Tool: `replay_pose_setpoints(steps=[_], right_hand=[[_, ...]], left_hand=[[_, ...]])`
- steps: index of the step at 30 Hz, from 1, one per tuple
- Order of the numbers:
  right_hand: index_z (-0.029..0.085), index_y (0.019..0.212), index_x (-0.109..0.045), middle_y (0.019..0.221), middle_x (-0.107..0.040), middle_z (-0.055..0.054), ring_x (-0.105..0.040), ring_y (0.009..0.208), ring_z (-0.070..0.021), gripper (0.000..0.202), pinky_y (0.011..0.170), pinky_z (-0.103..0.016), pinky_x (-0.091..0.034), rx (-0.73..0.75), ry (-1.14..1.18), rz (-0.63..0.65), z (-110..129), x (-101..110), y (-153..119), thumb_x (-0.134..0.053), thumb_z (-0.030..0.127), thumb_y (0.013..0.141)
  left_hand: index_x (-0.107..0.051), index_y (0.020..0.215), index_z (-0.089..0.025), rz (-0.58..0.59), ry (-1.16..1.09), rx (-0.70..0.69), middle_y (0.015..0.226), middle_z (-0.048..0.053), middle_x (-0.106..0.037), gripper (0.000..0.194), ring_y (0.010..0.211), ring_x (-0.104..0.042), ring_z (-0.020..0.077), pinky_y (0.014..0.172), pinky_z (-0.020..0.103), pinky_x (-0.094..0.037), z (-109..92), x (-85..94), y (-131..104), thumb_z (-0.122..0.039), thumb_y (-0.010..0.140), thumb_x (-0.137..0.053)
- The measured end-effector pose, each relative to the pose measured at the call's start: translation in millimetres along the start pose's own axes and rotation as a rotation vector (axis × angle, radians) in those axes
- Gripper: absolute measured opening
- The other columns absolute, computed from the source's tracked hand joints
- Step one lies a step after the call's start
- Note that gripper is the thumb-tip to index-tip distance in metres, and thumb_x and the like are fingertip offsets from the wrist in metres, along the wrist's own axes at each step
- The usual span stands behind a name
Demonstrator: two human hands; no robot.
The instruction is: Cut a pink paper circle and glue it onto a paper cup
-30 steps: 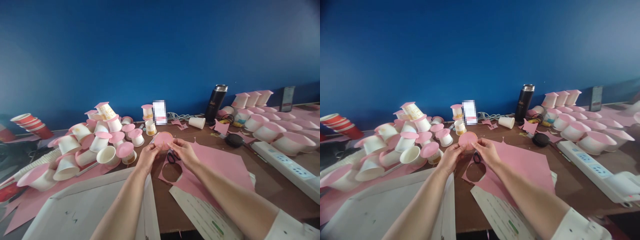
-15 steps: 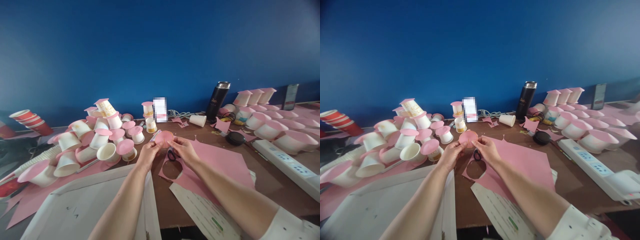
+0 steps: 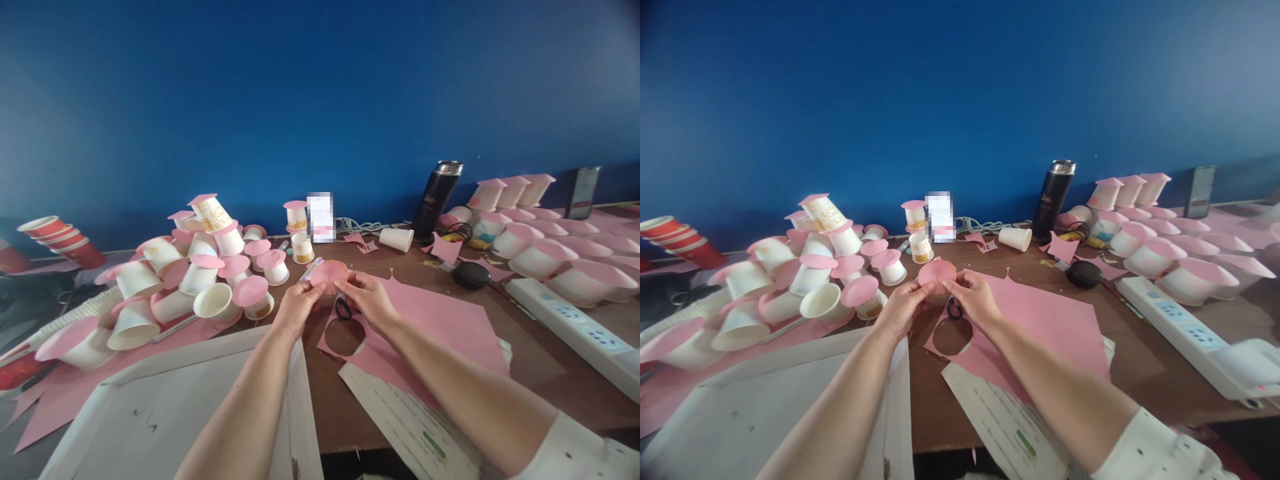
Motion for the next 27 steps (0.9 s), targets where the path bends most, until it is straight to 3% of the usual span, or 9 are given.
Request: replay_pose_setpoints(steps=[9, 17, 27], right_hand=[[0.018, 0.078, -0.060, 0.048, -0.046, 0.008, -0.038, 0.039, -0.0069, 0.035, 0.039, -0.020, -0.027, -0.011, -0.010, -0.017, 0.7, -1.4, -1.3, -0.071, 0.049, 0.068], [0.017, 0.077, -0.060, 0.046, -0.045, 0.008, -0.038, 0.038, -0.0071, 0.035, 0.038, -0.021, -0.026, -0.006, -0.013, -0.015, 1.9, -2.3, -2.8, -0.071, 0.050, 0.068], [0.017, 0.076, -0.059, 0.048, -0.047, 0.008, -0.040, 0.038, -0.0065, 0.035, 0.037, -0.020, -0.027, 0.021, -0.026, -0.016, 0.7, -2.6, -1.2, -0.072, 0.049, 0.068]], left_hand=[[-0.057, 0.063, -0.015, 0.004, 0.016, -0.005, 0.056, -0.003, -0.049, 0.037, 0.054, -0.043, 0.0099, 0.055, 0.024, -0.034, 2.3, 0.6, 1.7, -0.049, 0.068, -0.069], [-0.065, 0.072, -0.014, 0.010, 0.002, 0.019, 0.061, -0.003, -0.050, 0.038, 0.056, -0.043, 0.0097, 0.055, 0.024, -0.034, 0.0, -0.1, 0.1, -0.051, 0.067, -0.070], [-0.062, 0.070, -0.014, 0.001, 0.016, 0.016, 0.063, -0.002, -0.050, 0.037, 0.059, -0.044, 0.0100, 0.054, 0.023, -0.036, 2.6, 0.1, 1.7, -0.049, 0.068, -0.070]])
Point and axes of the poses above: each hand's wrist, its own y-axis towards the middle knuckle, its own x-axis out of the back of the hand, z = x × y, the point moved 6 cm from there along y, towards the middle knuckle
